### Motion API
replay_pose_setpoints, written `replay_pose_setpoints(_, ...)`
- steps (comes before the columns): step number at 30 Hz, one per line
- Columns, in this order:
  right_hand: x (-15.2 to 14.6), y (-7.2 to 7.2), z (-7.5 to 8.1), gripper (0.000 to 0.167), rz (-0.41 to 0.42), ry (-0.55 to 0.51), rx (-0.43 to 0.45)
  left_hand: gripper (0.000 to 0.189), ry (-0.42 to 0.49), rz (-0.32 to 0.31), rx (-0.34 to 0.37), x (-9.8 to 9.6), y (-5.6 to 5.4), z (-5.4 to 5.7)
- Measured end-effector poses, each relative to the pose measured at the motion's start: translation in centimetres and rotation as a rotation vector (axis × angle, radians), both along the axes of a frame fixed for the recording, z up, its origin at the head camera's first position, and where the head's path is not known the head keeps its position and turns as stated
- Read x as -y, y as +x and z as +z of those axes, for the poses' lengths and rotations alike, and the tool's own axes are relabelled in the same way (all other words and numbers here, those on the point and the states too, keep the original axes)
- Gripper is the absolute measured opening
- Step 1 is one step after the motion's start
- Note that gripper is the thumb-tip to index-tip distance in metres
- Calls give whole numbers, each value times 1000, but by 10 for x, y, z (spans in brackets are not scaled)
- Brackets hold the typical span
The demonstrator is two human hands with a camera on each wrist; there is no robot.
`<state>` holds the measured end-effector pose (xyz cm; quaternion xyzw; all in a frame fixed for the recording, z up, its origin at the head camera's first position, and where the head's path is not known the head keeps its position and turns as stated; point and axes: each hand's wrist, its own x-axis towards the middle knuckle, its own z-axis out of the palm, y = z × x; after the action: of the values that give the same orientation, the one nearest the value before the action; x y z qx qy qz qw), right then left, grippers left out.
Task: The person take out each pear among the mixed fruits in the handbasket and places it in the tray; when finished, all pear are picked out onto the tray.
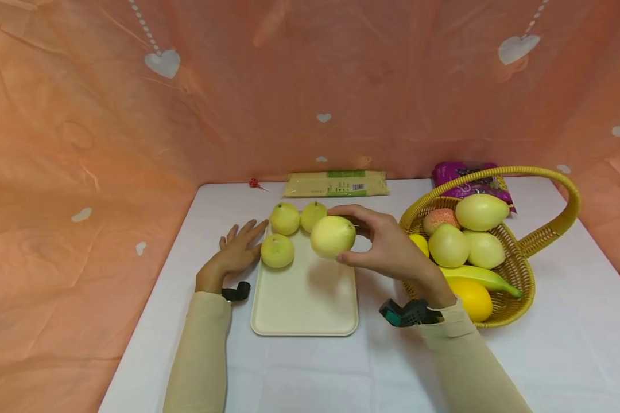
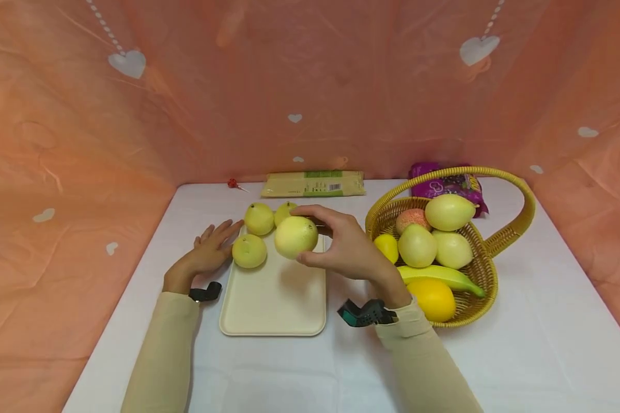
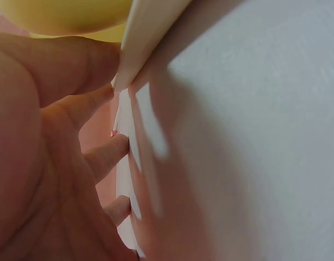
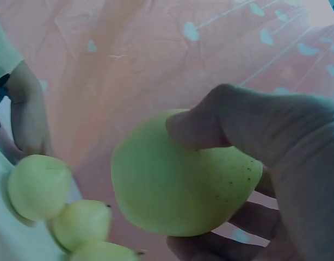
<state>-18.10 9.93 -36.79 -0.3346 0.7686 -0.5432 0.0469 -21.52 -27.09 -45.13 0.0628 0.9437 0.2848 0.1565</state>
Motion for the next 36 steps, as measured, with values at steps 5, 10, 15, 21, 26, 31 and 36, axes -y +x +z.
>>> replay_pose_setpoints(5, 22, -13, -14, 68, 1, 21, 32, 68, 24, -8, -21, 1, -4, -3)
replay_pose_setpoints(10, 34, -22, -31, 69, -19, 47, 47, 69, 42, -14, -44, 5, -8, -10)
replay_pose_setpoints(15, 42, -27, -50, 70, -71, 110, 53, 68, 28, -1, -44, 5, -8, -10)
replay_pose_setpoints(21, 51, -31, -68, 71, -98, 136, 57, 67, -1, -7, -12, 0, 0, 2)
replay_pose_setpoints(26, 59, -32, -80, 69, -100, 174, -1, 68, 2, 9, -5, -1, 1, 2)
replay_pose_setpoints(31, 66, -30, -87, 67, -134, 175, -36, 68, 17, 14, 7, -1, 2, 3)
replay_pose_setpoints(36, 70, -30, -92, 67, -152, 131, -27, 70, 10, 13, 14, -1, 2, 4)
